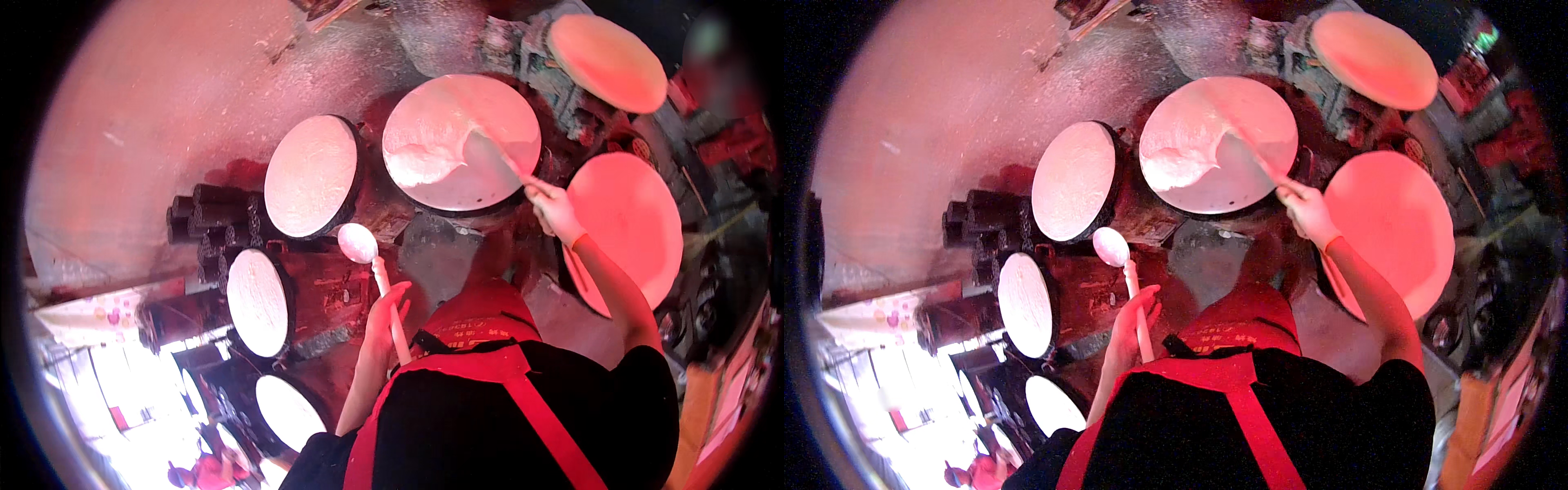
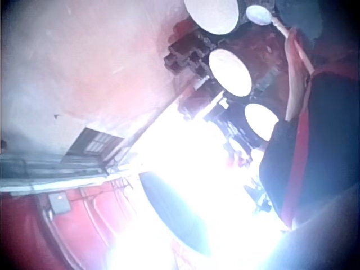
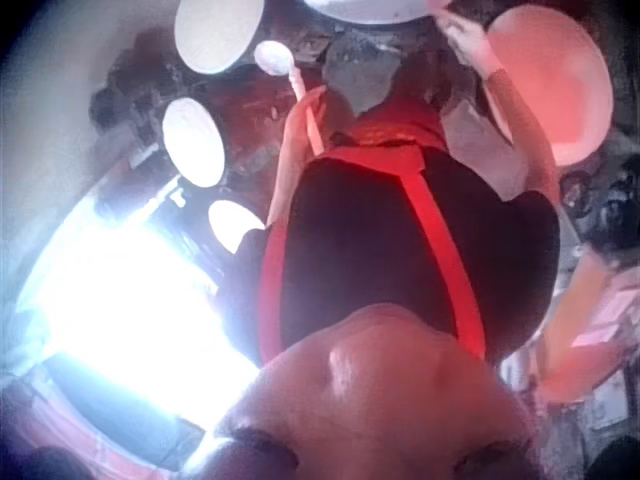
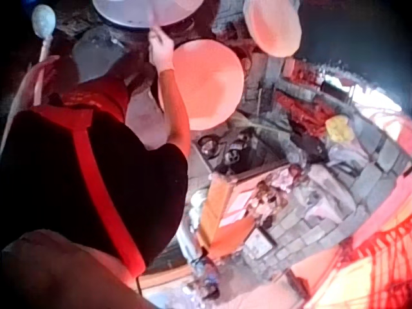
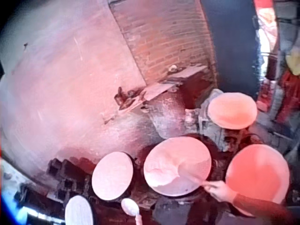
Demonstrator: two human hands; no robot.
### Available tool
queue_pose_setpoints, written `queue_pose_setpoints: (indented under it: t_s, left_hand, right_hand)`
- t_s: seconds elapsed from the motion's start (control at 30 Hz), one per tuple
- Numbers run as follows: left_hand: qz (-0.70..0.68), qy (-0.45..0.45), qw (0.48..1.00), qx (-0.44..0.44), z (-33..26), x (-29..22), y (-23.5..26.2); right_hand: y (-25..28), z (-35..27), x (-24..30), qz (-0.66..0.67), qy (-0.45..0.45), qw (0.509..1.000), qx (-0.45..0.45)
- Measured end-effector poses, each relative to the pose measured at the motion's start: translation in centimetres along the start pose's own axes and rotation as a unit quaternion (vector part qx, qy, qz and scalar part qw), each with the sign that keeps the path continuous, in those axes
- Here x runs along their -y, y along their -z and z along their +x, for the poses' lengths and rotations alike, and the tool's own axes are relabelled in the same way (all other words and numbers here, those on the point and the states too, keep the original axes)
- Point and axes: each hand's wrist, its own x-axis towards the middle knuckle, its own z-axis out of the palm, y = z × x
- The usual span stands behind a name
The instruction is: The person pours batter onto heated circular plates using a ladle and spreads it into thin circles with a wooden stick.
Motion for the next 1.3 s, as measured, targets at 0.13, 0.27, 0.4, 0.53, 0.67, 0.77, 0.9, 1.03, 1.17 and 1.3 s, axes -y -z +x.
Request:
queue_pose_setpoints:
  t_s: [0.13,0.27,0.4,0.53,0.67,0.77,0.9,1.03,1.17,1.3]
  left_hand:
    - [0.068,0.022,0.997,0.026,1.9,-1.0,4.3]
    - [0.079,0.049,0.996,0.004,4.6,0.2,10.6]
    - [0.055,0.046,0.997,-0.041,3.2,0.8,14.8]
    - [0.004,0.057,0.997,-0.053,1.2,3.1,20.7]
    - [-0.020,0.064,0.997,-0.032,-2.0,3.7,22.5]
    - [-0.029,0.054,0.997,-0.047,-3.7,3.0,23.4]
    - [-0.028,0.056,0.996,-0.061,-1.3,4.2,24.6]
    - [-0.007,0.013,1.000,-0.018,-0.2,3.3,21.8]
    - [0.021,-0.005,1.000,0.016,-1.2,2.4,19.7]
    - [0.028,-0.011,0.998,0.052,-0.8,2.7,17.5]
  right_hand:
    - [-0.6,-6.2,-5.5,-0.012,-0.031,0.997,0.075]
    - [-5.0,-13.0,-6.7,0.074,-0.007,0.997,-0.019]
    - [-17.8,-9.2,-4.9,0.169,-0.015,0.977,-0.127]
    - [-33.3,7.6,-5.8,0.283,0.109,0.951,-0.062]
    - [-37.0,20.0,-5.8,0.217,0.163,0.927,-0.260]
    - [-40.1,19.8,-8.4,0.176,0.151,0.913,-0.336]
    - [-38.4,11.6,-11.8,0.250,0.136,0.918,-0.276]
    - [-32.2,1.8,-9.8,0.303,0.090,0.925,-0.209]
    - [-26.6,-1.9,-7.5,0.214,0.050,0.948,-0.231]
    - [-27.1,0.5,-5.7,0.356,0.085,0.904,-0.221]
